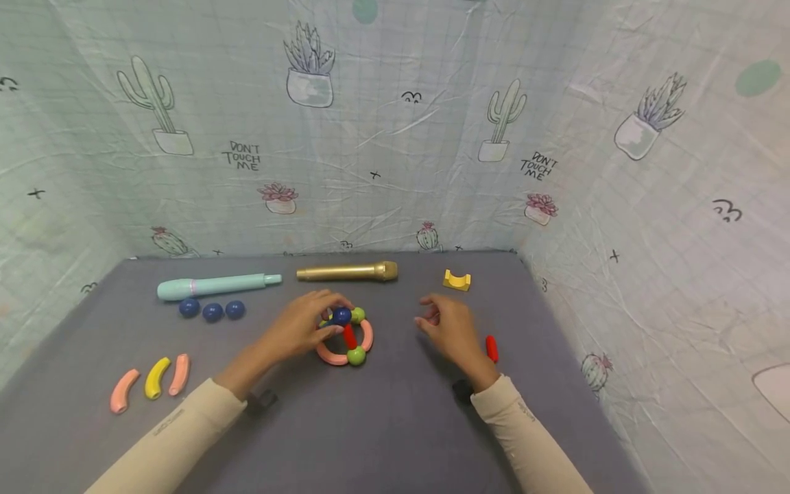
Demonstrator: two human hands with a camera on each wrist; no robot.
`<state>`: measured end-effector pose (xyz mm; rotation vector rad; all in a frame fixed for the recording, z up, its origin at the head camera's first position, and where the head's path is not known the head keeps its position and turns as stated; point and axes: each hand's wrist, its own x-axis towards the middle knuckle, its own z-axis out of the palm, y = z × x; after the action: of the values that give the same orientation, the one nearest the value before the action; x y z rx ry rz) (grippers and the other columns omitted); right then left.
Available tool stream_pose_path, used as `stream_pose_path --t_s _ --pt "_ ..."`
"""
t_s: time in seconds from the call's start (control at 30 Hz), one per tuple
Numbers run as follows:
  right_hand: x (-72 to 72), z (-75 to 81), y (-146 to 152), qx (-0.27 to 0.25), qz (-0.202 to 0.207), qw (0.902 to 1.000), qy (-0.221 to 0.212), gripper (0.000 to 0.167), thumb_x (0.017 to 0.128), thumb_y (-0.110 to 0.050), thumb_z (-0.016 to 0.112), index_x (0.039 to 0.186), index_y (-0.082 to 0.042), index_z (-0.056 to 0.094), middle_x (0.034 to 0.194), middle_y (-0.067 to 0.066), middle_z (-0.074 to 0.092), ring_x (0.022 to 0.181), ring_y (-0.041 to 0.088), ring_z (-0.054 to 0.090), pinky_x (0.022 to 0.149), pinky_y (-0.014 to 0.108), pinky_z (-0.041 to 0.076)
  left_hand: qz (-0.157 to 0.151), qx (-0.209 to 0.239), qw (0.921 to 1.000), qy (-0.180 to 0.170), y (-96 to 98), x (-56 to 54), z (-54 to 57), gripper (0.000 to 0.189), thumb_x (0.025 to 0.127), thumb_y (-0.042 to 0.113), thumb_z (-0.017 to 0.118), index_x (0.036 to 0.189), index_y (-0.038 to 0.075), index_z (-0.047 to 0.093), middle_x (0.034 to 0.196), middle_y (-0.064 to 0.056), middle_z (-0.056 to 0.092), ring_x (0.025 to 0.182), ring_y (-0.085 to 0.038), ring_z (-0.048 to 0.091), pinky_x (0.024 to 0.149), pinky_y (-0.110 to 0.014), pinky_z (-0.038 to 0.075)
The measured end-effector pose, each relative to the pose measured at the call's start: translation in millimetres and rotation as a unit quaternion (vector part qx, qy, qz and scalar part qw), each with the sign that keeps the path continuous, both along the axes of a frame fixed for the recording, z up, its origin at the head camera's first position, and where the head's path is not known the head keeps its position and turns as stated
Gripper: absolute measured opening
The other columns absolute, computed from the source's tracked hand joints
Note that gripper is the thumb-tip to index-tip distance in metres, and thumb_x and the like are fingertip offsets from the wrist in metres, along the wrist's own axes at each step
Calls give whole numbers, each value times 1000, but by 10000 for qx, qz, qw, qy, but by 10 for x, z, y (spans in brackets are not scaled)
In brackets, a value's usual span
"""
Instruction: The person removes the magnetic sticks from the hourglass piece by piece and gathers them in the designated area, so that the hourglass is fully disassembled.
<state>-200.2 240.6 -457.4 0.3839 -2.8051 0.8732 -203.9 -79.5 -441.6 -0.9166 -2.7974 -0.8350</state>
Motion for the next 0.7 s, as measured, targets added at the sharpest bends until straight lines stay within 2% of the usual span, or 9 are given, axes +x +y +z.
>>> stream_pose_path --t_s 0.1,0.27,0.37,0.5,0.6,0.7 --pt "48 38 -211 -592 408 9966 -394 42 95 -25 83 133 -15 71 105 3 80 91 18 77 82 45 62 0 51 10000 -5 23 -8 2 42 91 21 86 130 18 70 122 -3 72 112 -26 70 95 -48 57" --pt "70 15 -566 -1321 991 9803 -1085 51 98 -27 80 145 -21 64 114 2 81 101 20 77 84 39 60 -99 118 9998 -136 32 -41 6 42 91 14 85 130 16 69 120 -5 72 110 -29 72 91 -47 58" --pt "45 -38 -753 -1672 1283 9682 -1348 54 99 -27 79 148 -18 61 117 5 81 101 19 78 78 33 60 -183 111 9996 -174 21 -62 17 43 91 7 84 131 15 69 119 -5 73 109 -29 72 90 -46 58" --pt "2 -110 -949 -2160 1500 9506 -1647 55 99 -25 79 148 -12 59 111 9 81 91 19 78 70 28 59 -281 69 9994 -180 12 -70 43 43 92 2 82 131 12 69 117 -7 73 108 -30 72 89 -47 58" --pt "-20 -155 -1046 -2526 1598 9364 -1838 54 100 -19 77 147 -5 58 107 14 81 90 26 78 69 26 58 -343 -1 9993 -162 15 -65 60 41 93 1 80 131 12 69 116 -7 73 108 -30 72 89 -47 58" --pt "-26 -183 -1101 -2874 1660 9221 -1990 50 100 -13 75 145 -1 57 108 20 80 94 38 78 71 25 59 -383 -70 9992 -76 20 -56 68 41 92 0 80 129 12 68 115 -6 73 107 -28 72 90 -47 58"
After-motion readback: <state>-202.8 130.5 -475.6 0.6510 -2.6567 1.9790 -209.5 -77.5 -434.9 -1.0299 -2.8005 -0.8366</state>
